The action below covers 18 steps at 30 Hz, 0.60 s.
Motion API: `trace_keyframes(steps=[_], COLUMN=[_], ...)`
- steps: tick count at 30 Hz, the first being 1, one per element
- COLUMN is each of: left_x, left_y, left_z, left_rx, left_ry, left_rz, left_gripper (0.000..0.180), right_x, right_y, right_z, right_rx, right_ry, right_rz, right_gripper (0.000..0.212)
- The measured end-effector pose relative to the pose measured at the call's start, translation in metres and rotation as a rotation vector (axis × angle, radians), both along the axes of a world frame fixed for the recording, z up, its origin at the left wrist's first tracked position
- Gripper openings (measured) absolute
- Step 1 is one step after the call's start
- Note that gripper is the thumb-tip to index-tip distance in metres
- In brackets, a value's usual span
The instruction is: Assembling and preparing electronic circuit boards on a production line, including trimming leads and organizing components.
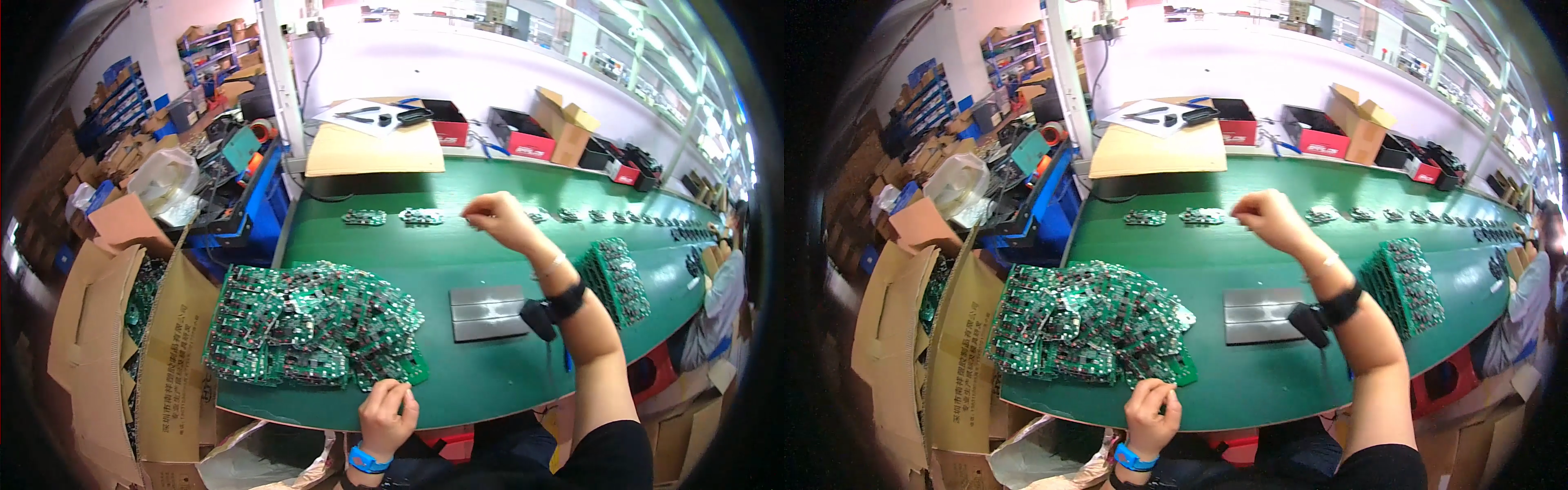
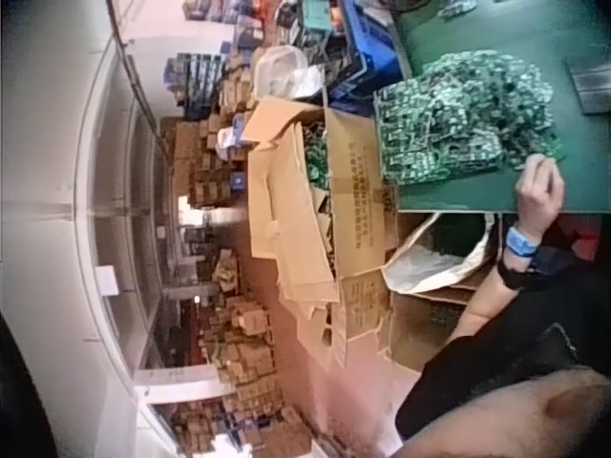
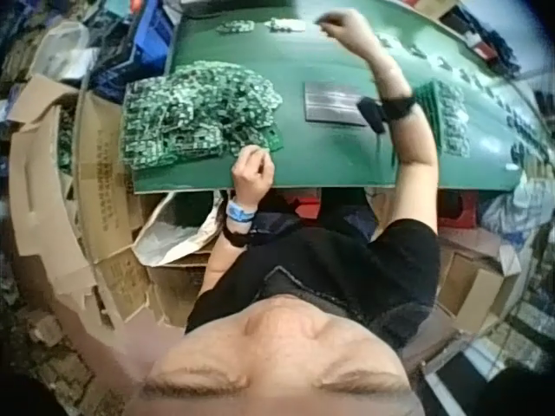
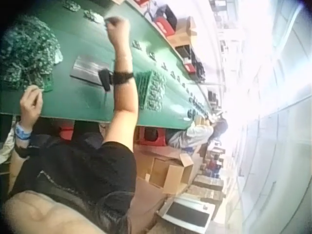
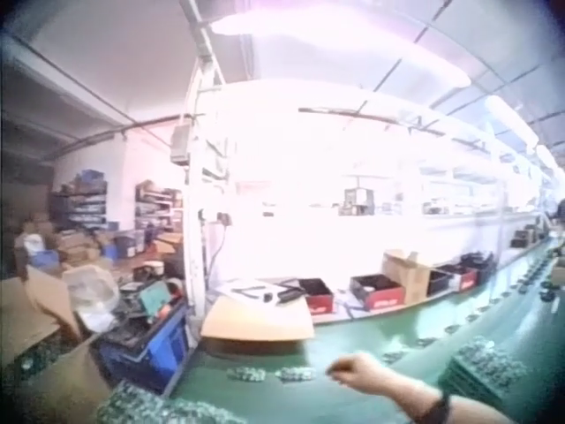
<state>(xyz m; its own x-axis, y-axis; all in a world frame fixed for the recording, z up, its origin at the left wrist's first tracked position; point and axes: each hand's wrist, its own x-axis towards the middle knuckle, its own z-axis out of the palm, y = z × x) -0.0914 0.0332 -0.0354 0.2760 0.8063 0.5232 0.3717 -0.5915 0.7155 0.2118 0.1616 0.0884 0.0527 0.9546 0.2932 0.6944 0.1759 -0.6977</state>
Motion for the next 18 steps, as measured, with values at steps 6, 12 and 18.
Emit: trace_keyframes(steps=[6, 12, 18], left_x=[0.006, -0.001, 0.005], left_y=[-0.001, -0.003, -0.002], left_z=[-0.001, -0.001, -0.002], left_rx=[0.012, -0.010, 0.030], left_ry=[-0.004, -0.002, 0.036], left_rz=[-0.067, -0.038, -0.075], left_gripper=[0.009, 0.010, 0.009], right_x=[0.061, 0.095, 0.154], right_y=[-0.137, -0.247, -0.285], right_z=[0.064, 0.062, -0.007], right_rx=[0.124, -0.063, -0.295], right_ry=[-0.456, -0.551, -0.445], right_rz=[-0.362, -0.575, -0.771], right_gripper=[0.015, 0.045, 0.115])
